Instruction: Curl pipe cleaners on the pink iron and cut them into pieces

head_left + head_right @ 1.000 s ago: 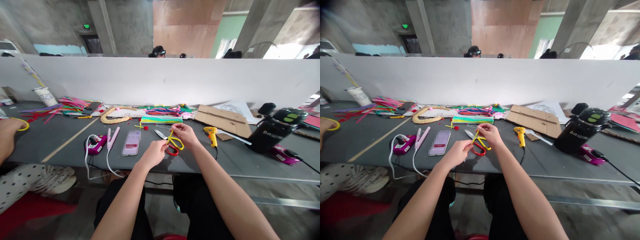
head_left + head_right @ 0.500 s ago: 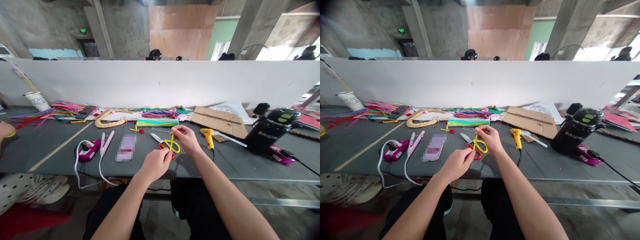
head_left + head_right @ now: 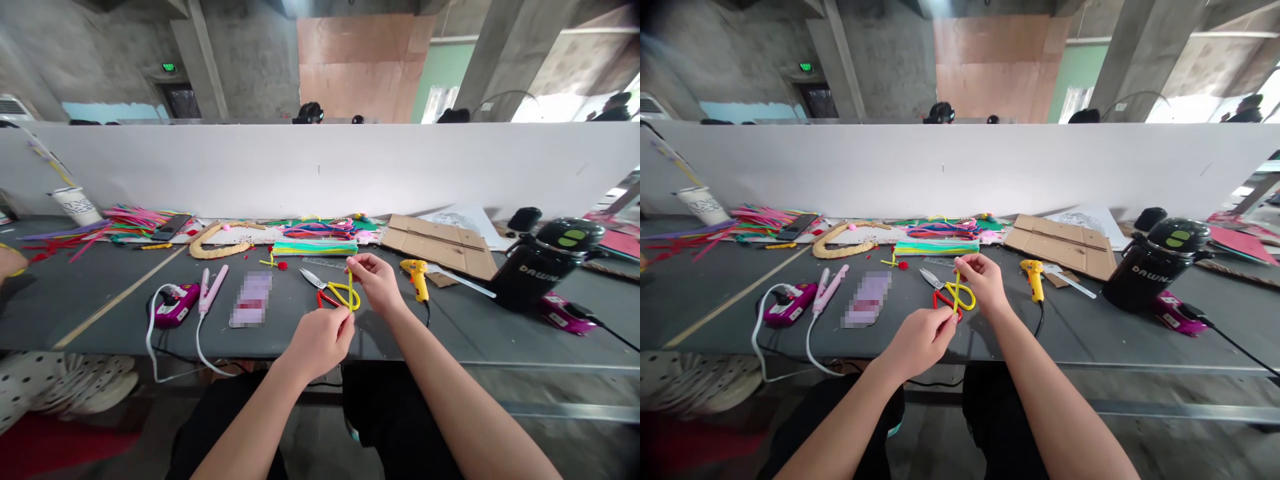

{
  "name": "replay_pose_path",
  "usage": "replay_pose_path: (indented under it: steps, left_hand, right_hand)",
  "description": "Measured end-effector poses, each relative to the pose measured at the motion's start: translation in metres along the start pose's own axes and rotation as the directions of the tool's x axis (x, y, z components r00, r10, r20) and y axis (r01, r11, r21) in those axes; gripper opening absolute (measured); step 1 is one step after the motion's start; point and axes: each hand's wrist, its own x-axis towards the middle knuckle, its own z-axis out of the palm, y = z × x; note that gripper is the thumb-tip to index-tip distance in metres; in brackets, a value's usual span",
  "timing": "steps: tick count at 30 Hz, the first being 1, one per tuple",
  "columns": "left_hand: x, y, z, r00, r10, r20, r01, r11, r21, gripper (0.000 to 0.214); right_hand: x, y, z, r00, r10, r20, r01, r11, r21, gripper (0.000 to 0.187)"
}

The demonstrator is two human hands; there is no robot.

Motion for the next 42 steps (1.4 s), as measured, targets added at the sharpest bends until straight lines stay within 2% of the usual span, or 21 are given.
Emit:
replay_pose_path:
  steps: [3, 7, 10, 12, 15, 18, 21, 28, 36, 42]
  left_hand:
    - [-0.003, 0.001, 0.001, 1.0, 0.011, 0.003, -0.011, 1.0, 0.01, 0.031]
    - [-0.009, 0.006, 0.004, 0.999, 0.051, 0.01, -0.051, 0.998, 0.04, 0.033]
    - [-0.01, 0.005, 0.0, 1.0, -0.013, -0.016, 0.014, 0.999, 0.032, 0.037]
    - [-0.008, -0.001, -0.006, 0.991, -0.11, -0.073, 0.108, 0.994, -0.03, 0.038]
    - [-0.005, -0.014, -0.015, 0.962, -0.228, -0.15, 0.197, 0.96, -0.198, 0.034]
    - [-0.003, -0.023, -0.018, 0.965, -0.241, -0.099, 0.206, 0.939, -0.277, 0.035]
    - [-0.003, -0.023, -0.019, 0.969, -0.242, -0.046, 0.226, 0.946, -0.234, 0.035]
    - [-0.001, -0.013, -0.018, 0.954, -0.297, -0.038, 0.291, 0.951, -0.104, 0.042]
    - [-0.002, -0.011, -0.013, 0.962, -0.27, -0.047, 0.271, 0.963, 0.002, 0.041]
    - [-0.004, -0.009, -0.012, 0.961, -0.277, -0.025, 0.277, 0.96, 0.042, 0.04]
  right_hand:
    - [0.003, 0.003, -0.002, 0.999, -0.025, -0.019, 0.025, 1.0, -0.003, 0.037]
    - [0.012, 0.008, -0.012, 0.993, -0.044, -0.11, 0.047, 0.999, 0.024, 0.037]
    - [0.014, 0.01, -0.017, 0.995, -0.013, -0.104, 0.017, 0.999, 0.039, 0.036]
    - [0.011, 0.009, -0.016, 0.999, -0.002, -0.033, 0.003, 1.0, 0.025, 0.034]
    - [0.0, 0.003, -0.004, 0.989, 0.012, 0.149, -0.008, 1.0, -0.027, 0.03]
    - [-0.013, -0.003, 0.012, 0.959, 0.026, 0.283, -0.018, 0.999, -0.03, 0.029]
    - [-0.022, -0.005, 0.023, 0.939, 0.031, 0.342, -0.024, 0.999, -0.025, 0.027]
    - [-0.02, 0.004, 0.023, 0.975, -0.038, 0.218, 0.056, 0.995, -0.077, 0.026]
    - [-0.014, 0.006, 0.019, 0.986, -0.033, 0.166, 0.043, 0.997, -0.056, 0.027]
    - [-0.014, 0.005, 0.018, 0.985, -0.04, 0.169, 0.066, 0.986, -0.154, 0.027]
